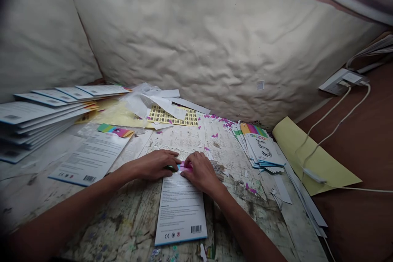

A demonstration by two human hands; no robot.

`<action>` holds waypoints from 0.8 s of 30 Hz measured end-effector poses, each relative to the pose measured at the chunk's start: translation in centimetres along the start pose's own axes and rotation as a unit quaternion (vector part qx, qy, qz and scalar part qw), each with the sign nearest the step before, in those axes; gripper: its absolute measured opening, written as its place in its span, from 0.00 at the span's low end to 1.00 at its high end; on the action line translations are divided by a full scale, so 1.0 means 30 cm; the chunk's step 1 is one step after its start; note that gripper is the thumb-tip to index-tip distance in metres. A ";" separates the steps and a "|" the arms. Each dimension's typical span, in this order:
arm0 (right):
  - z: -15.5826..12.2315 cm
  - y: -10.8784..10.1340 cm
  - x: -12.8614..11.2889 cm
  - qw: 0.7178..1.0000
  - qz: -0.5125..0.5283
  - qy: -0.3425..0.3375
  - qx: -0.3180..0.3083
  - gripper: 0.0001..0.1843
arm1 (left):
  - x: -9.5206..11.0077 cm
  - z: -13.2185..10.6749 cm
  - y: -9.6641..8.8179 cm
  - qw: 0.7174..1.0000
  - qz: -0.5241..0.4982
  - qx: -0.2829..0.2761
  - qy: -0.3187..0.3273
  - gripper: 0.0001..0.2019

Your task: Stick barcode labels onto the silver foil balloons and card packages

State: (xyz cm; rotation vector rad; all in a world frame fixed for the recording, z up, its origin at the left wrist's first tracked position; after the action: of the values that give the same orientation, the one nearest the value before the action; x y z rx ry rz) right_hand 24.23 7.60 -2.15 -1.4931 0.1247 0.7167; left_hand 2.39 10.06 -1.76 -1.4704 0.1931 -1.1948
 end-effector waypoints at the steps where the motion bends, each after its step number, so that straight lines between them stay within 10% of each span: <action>1: -0.001 0.002 0.005 1.000 -0.006 -0.001 0.017 0.17 | 0.000 0.000 0.005 1.000 0.002 0.010 -0.020 0.17; 12: -0.008 -0.029 0.021 0.992 0.100 0.077 0.007 0.16 | -0.006 0.010 0.063 0.956 -0.174 0.099 -0.216 0.20; 18: 0.009 -0.054 0.018 0.940 0.312 0.131 0.028 0.16 | 0.036 0.026 0.080 0.833 -0.478 0.081 -0.267 0.22; 24: -0.006 -0.069 0.004 0.914 0.386 0.084 -0.095 0.13 | 0.092 0.024 0.053 0.871 -0.427 0.056 -0.235 0.11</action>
State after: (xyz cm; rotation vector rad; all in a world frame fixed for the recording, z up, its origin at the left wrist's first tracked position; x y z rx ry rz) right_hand 25.44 7.65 -0.45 -1.6907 0.8330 1.2514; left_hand 4.96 8.10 -1.41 -1.7446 -0.9404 -1.4313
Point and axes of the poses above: each hand's wrist, its own z-axis towards the middle knuckle, its own y-axis out of the palm, x = y × z, the point moved 1 cm from there along z, towards the middle knuckle, and after that the axes turned 8 degrees about x, right-handed, at the moved point
